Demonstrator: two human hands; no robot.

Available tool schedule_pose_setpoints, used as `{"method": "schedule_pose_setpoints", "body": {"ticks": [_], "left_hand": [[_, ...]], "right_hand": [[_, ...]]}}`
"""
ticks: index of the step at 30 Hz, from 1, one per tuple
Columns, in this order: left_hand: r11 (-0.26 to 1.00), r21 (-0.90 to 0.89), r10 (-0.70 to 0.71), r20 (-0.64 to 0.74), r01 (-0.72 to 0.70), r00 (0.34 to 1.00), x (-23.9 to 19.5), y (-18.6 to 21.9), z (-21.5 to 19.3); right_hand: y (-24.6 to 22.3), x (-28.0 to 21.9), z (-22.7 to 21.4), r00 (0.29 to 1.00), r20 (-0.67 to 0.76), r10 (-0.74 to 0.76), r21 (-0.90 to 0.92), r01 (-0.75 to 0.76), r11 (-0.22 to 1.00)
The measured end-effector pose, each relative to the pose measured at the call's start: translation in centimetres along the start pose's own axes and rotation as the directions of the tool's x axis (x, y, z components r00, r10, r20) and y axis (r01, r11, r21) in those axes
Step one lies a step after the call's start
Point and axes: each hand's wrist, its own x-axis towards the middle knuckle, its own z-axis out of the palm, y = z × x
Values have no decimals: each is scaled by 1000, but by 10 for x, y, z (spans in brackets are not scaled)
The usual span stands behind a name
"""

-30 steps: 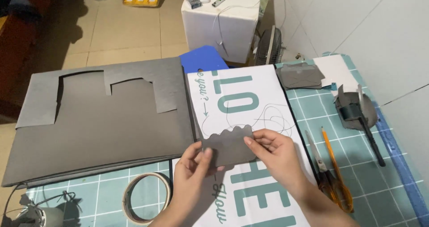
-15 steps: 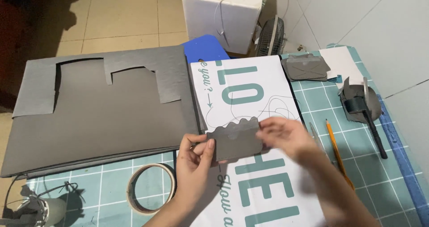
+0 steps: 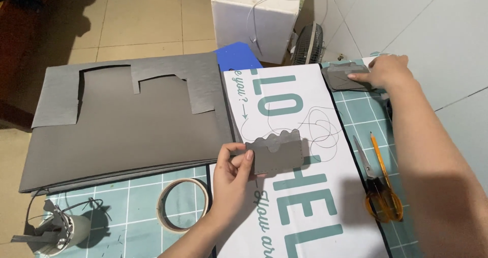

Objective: Drawing a heart shape on a piece of grey material and cutting it out with scissors.

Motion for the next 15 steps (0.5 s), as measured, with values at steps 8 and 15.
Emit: {"method": "schedule_pose_setpoints", "body": {"ticks": [8,15], "left_hand": [[1000,28,-3,4,3,1000,0,-1,0],[1000,0,25,49,-25,998,0,-1,-2]], "right_hand": [[-3,-39,-12,991,-60,123,412,-88,907],[27,-72,-14,956,-292,30,727,201,656]]}}
